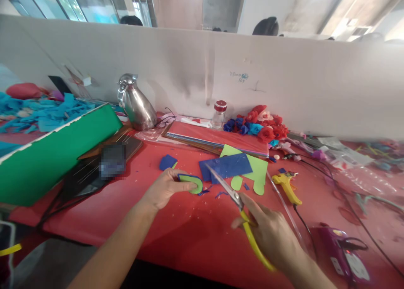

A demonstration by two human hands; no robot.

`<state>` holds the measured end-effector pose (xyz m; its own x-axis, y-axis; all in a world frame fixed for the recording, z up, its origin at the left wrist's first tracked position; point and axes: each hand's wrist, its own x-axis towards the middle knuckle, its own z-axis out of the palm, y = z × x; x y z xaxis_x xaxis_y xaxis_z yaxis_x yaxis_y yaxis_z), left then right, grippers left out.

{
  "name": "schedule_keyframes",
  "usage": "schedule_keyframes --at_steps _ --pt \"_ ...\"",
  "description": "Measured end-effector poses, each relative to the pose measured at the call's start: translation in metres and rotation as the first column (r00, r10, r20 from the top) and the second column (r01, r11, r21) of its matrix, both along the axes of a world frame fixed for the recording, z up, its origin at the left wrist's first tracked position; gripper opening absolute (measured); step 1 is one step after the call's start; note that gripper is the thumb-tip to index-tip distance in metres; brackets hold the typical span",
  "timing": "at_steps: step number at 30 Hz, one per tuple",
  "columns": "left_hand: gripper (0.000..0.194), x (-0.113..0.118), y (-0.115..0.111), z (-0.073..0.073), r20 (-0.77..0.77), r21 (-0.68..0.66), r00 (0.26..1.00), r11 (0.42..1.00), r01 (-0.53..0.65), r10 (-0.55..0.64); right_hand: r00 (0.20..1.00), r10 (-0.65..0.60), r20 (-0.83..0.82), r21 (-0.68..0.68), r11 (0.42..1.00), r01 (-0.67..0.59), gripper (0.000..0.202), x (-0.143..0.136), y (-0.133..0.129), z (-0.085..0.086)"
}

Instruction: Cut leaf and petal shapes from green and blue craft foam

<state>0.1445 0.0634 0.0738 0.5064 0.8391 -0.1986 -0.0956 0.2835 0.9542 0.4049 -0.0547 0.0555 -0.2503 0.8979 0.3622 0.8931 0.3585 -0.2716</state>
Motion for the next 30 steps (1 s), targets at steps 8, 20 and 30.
schedule_keyframes --at_steps 8,20,30 --pt "0.019 0.000 0.014 -0.025 0.027 -0.041 0.980 0.980 -0.194 0.195 0.792 -0.572 0.214 -0.365 0.705 0.608 0.042 0.032 -0.002 -0.024" --pt "0.024 0.028 0.048 -0.052 -0.008 0.010 0.973 0.973 -0.230 0.230 0.615 -0.622 0.484 -0.397 0.470 0.788 0.044 0.035 0.014 -0.026" --pt "0.029 0.029 0.047 -0.060 0.055 0.051 0.998 0.998 -0.046 0.043 0.565 -0.387 -0.729 -0.342 0.920 0.189 0.025 -0.069 0.116 -0.026"
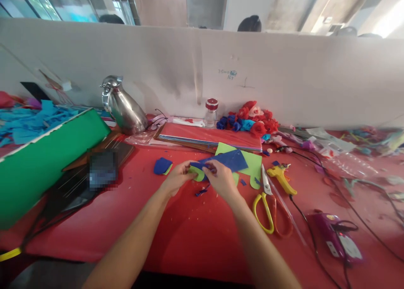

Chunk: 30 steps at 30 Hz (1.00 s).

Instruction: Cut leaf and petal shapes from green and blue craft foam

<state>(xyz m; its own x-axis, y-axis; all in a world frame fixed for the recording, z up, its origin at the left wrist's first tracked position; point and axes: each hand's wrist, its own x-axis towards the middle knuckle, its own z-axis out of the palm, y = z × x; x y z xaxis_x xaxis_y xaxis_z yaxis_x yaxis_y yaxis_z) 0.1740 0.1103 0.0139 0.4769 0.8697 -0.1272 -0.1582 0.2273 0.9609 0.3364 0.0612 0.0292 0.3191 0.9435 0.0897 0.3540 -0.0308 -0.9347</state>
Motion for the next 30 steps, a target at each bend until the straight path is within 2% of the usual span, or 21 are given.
schedule_keyframes --at_steps 2,4,6,8,9,10,13,15,17,20,23,26,30 --pt "0.036 -0.006 0.002 -0.002 0.003 0.014 1.000 0.999 -0.030 0.030 0.995 -0.024 -0.098 0.009 1.000 0.025 0.025 -0.010 0.016 -0.010" --pt "0.045 -0.014 0.003 -0.005 -0.038 0.048 0.999 0.999 -0.009 0.010 0.980 -0.072 -0.187 0.020 0.997 0.077 0.032 -0.011 0.023 -0.019" --pt "0.047 -0.020 0.003 -0.007 -0.128 0.080 0.985 0.988 0.131 -0.120 0.955 -0.105 -0.277 0.031 0.993 0.118 0.038 -0.008 0.024 -0.025" --pt "0.039 -0.022 0.001 -0.009 -0.238 0.105 0.947 0.963 0.248 -0.218 0.931 -0.106 -0.349 0.036 0.991 0.127 0.041 -0.005 0.021 -0.029" --pt "0.031 -0.022 0.000 -0.009 -0.291 0.134 0.935 0.959 0.248 -0.201 0.920 -0.100 -0.378 0.038 0.992 0.123 0.041 -0.005 0.019 -0.030" --pt "0.024 -0.020 0.000 -0.009 -0.334 0.180 0.933 0.963 0.202 -0.133 0.910 -0.091 -0.404 0.040 0.992 0.116 0.041 -0.005 0.017 -0.030" --pt "0.014 -0.014 -0.001 -0.006 -0.349 0.318 0.923 0.947 -0.048 0.164 0.886 -0.060 -0.460 0.048 0.995 0.093 0.040 -0.012 0.013 -0.028" --pt "0.019 -0.010 -0.001 -0.004 -0.265 0.259 0.934 0.951 -0.171 0.240 0.876 -0.038 -0.481 0.055 0.996 0.074 0.039 -0.018 0.011 -0.026" --pt "0.026 -0.006 -0.001 -0.003 -0.137 0.104 0.960 0.967 -0.231 0.244 0.871 -0.015 -0.492 0.061 0.997 0.051 0.036 -0.024 0.009 -0.024" --pt "0.029 -0.002 -0.003 -0.003 0.049 -0.091 0.959 0.957 -0.274 0.279 0.875 0.028 -0.483 0.081 0.997 0.013 0.030 -0.031 0.004 -0.022" --pt "0.038 -0.001 -0.002 -0.004 0.165 -0.213 0.934 0.936 -0.280 0.317 0.886 0.080 -0.456 0.125 0.992 -0.025 0.028 -0.036 -0.001 -0.018" --pt "0.042 -0.002 0.001 -0.006 0.233 -0.264 0.923 0.934 -0.243 0.306 0.884 0.082 -0.460 0.117 0.993 -0.031 0.030 -0.038 -0.004 -0.014" --pt "0.040 -0.004 0.005 -0.009 0.264 -0.267 0.922 0.940 -0.213 0.284 0.895 0.060 -0.442 0.092 0.996 -0.022 0.031 -0.038 -0.006 -0.013"
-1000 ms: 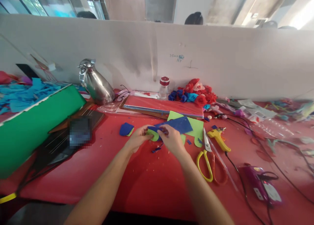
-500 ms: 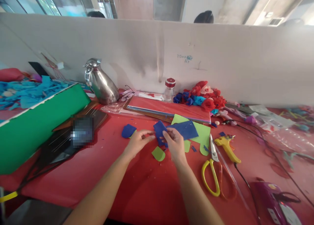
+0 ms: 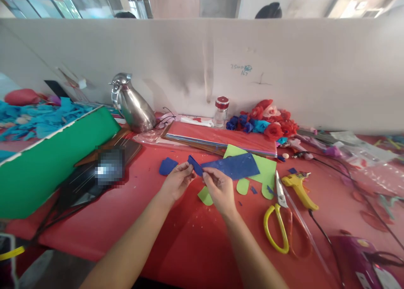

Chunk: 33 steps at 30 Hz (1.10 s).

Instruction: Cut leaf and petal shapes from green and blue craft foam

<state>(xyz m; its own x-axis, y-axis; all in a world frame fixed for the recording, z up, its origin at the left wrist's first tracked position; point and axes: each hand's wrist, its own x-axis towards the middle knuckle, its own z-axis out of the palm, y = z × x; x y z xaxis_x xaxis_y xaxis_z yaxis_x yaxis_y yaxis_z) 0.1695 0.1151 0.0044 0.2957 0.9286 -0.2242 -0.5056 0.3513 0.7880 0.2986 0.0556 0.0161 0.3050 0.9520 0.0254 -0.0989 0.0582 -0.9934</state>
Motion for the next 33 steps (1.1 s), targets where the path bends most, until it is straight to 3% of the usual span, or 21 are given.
schedule_keyframes --at_steps 5,8,12,20,24,29,33 --pt "0.036 0.001 0.000 -0.003 -0.034 0.037 0.999 0.999 -0.015 0.017 0.995 0.026 0.092 0.048 0.998 -0.031 0.024 0.002 -0.001 0.001" --pt "0.033 0.001 -0.003 -0.001 -0.187 0.138 0.980 0.989 -0.048 0.073 0.994 0.029 0.109 0.045 0.998 -0.034 0.026 0.003 0.000 -0.001" --pt "0.027 0.003 -0.006 0.008 -0.317 0.245 0.943 0.969 -0.023 0.103 0.997 -0.036 0.073 0.015 0.999 0.035 0.025 0.005 0.004 -0.007" --pt "0.019 0.018 -0.005 0.031 -0.325 0.204 0.942 0.979 -0.017 0.084 0.983 -0.103 0.153 0.062 0.994 0.094 0.029 0.009 0.009 -0.009" --pt "0.039 0.024 -0.013 0.023 -0.292 0.273 0.926 0.948 -0.160 0.241 0.910 -0.220 0.351 0.139 0.973 0.182 0.023 0.011 0.010 -0.012" --pt "0.023 0.027 -0.017 0.008 -0.323 0.254 0.939 0.967 -0.032 0.116 0.790 -0.292 0.539 0.303 0.942 0.141 0.017 0.009 0.008 -0.013" --pt "0.028 0.028 -0.017 0.008 -0.165 0.142 0.980 0.986 -0.088 0.111 0.751 -0.300 0.588 0.330 0.937 0.116 0.017 0.008 0.006 -0.007"
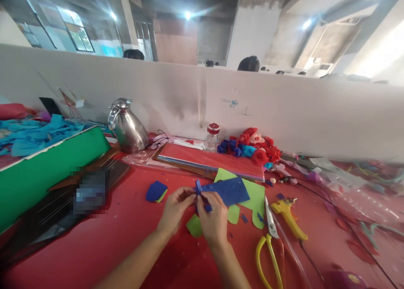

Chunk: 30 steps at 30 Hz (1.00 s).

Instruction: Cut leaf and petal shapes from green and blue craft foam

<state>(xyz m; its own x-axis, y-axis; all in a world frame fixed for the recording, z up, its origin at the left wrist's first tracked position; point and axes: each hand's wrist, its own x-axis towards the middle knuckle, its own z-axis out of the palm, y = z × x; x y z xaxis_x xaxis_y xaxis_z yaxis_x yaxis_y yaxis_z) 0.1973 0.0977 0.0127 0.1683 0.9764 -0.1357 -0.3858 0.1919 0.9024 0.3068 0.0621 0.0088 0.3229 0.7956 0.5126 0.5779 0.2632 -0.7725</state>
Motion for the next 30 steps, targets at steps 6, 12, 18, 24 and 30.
schedule_keyframes --at_steps 6,12,18,24,30 --pt "0.030 0.001 0.000 0.004 0.067 -0.044 0.998 0.999 -0.010 0.013 0.998 0.040 0.052 0.011 0.999 -0.040 0.019 0.001 -0.001 0.003" --pt "0.032 -0.003 0.002 0.007 0.121 -0.088 0.992 0.996 -0.014 0.025 0.992 0.069 0.107 0.010 0.997 -0.070 0.023 0.001 -0.002 0.003" --pt "0.031 -0.004 0.004 0.006 0.106 -0.075 0.994 0.997 -0.006 0.014 0.996 0.071 0.046 -0.019 0.997 -0.070 0.021 0.001 0.000 -0.002" --pt "0.030 -0.005 0.004 0.007 0.102 -0.080 0.994 0.995 0.057 -0.049 0.999 0.029 0.036 0.057 0.998 -0.031 0.019 0.005 0.004 -0.008" --pt "0.028 -0.006 0.004 0.009 0.061 -0.056 0.998 0.998 0.026 -0.022 0.996 0.067 0.059 0.118 0.990 -0.074 0.016 0.006 0.004 -0.006"
